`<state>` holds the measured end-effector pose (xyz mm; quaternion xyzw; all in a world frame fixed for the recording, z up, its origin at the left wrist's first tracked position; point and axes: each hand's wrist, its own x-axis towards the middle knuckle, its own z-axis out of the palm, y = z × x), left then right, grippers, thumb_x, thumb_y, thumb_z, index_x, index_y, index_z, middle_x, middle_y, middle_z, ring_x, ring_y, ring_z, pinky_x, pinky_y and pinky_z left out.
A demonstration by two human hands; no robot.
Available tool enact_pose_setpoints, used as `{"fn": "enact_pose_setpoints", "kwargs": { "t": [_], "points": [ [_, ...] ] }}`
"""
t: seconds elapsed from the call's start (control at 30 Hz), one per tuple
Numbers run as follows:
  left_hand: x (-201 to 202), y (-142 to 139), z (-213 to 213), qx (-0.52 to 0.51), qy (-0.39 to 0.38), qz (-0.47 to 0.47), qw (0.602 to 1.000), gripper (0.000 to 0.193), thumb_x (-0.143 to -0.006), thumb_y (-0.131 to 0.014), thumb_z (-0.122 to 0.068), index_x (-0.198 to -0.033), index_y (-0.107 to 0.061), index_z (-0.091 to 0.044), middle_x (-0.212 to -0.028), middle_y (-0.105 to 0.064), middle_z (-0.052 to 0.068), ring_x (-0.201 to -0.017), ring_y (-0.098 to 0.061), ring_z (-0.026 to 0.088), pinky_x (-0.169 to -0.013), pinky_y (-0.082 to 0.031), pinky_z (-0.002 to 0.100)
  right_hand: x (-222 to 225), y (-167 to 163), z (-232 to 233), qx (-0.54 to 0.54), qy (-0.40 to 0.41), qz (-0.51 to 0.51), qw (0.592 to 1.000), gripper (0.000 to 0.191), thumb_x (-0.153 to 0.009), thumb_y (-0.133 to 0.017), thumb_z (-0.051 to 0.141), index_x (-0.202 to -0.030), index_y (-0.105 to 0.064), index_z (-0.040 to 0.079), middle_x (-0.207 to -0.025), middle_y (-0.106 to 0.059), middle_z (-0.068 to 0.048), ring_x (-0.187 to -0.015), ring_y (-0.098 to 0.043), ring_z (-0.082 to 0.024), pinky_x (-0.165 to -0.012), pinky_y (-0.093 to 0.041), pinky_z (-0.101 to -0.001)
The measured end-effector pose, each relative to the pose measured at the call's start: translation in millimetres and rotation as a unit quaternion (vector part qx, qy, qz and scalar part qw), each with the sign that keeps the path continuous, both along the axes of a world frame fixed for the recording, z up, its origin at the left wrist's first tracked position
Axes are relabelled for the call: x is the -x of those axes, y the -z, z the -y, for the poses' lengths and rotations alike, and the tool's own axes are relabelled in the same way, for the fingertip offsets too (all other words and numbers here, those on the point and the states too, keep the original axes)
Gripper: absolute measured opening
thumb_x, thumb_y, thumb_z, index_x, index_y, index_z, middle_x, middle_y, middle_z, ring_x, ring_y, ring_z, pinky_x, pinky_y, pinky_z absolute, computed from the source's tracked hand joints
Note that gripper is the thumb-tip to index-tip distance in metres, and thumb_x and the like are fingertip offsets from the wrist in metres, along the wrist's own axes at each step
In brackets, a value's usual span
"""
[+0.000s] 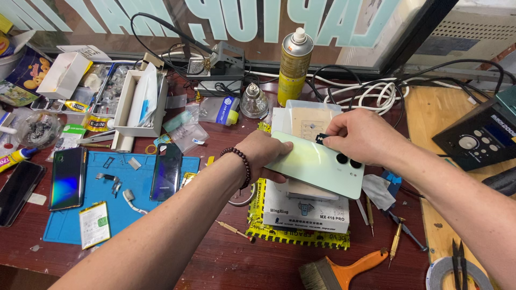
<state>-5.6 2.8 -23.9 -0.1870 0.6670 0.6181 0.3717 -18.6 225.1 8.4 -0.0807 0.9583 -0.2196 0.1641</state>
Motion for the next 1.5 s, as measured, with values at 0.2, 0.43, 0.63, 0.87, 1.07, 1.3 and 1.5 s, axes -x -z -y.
{"fn": "enact_pose_setpoints", "kwargs": {
  "t": [0.2,0.43,0.63,0.87,1.07,1.3,1.5],
  "points": [
    [0,-3,-1,0.005,0.002,0.001,1.0,0.039,-0.095,-0.065,-0.022,-0.124,-0.062,0.004,-0.116,-0.071,0.016,-0.094,-0.074,0.03,-0.061,-0.067,0.043,-4,-3,3,0.005,0.013,-0.004,1.0,0.022,-0.082,-0.077,0.024,-0.092,-0.079,0.005,-0.078,-0.079,-0.009,-0.069,-0.075,-0.02,-0.07,-0.058,-0.0364],
    [1,-1,-1,0.005,0.003,0.002,1.0,0.038,-0.095,-0.066,-0.022,-0.124,-0.062,0.003,-0.114,-0.072,0.016,-0.093,-0.073,0.029,-0.06,-0.066,0.042,-20,-10,9,-0.013,0.004,-0.078,0.997,0.02,-0.082,-0.073,0.024,-0.094,-0.078,0.008,-0.083,-0.078,-0.012,-0.077,-0.075,-0.028,-0.075,-0.058,-0.041],
    [1,1,-1,0.012,0.002,-0.003,1.0,0.039,-0.094,-0.066,-0.022,-0.124,-0.063,0.003,-0.112,-0.072,0.015,-0.09,-0.073,0.028,-0.059,-0.066,0.042,-46,1,8,-0.007,-0.067,-0.281,0.957,0.013,-0.083,-0.074,0.022,-0.085,-0.075,0.009,-0.078,-0.07,-0.013,-0.08,-0.07,-0.034,-0.071,-0.056,-0.0464],
    [0,-2,-1,0.016,-0.006,-0.003,1.0,0.04,-0.094,-0.067,-0.022,-0.125,-0.06,0.003,-0.116,-0.07,0.015,-0.093,-0.073,0.028,-0.06,-0.068,0.042,-47,12,10,0.031,-0.066,-0.325,0.943,0.01,-0.083,-0.074,0.016,-0.084,-0.073,0.007,-0.078,-0.07,-0.011,-0.08,-0.069,-0.031,-0.071,-0.056,-0.0442],
    [0,-5,-1,0.012,0.006,0.003,1.0,0.04,-0.095,-0.066,-0.023,-0.124,-0.06,0.003,-0.114,-0.07,0.015,-0.092,-0.073,0.028,-0.062,-0.067,0.042,-30,-1,3,0.056,0.022,-0.119,0.991,0.017,-0.082,-0.075,0.022,-0.093,-0.078,0.01,-0.081,-0.076,-0.013,-0.076,-0.075,-0.03,-0.073,-0.058,-0.0399],
    [0,-1,2,-0.005,0.011,0.0,1.0,0.038,-0.095,-0.065,-0.023,-0.122,-0.062,0.003,-0.112,-0.071,0.015,-0.09,-0.072,0.027,-0.061,-0.066,0.041,-35,7,5,0.079,-0.056,-0.234,0.968,0.015,-0.084,-0.074,0.019,-0.091,-0.077,0.006,-0.083,-0.075,-0.017,-0.078,-0.073,-0.034,-0.073,-0.057,-0.0422],
    [1,-2,1,0.001,0.008,0.002,1.0,0.037,-0.095,-0.065,-0.023,-0.123,-0.06,0.002,-0.113,-0.07,0.014,-0.093,-0.073,0.027,-0.063,-0.067,0.042,-13,1,3,0.077,0.027,-0.062,0.995,0.019,-0.079,-0.077,0.021,-0.092,-0.079,0.008,-0.077,-0.077,-0.016,-0.07,-0.076,-0.03,-0.068,-0.059,-0.0399]
  ]
}}
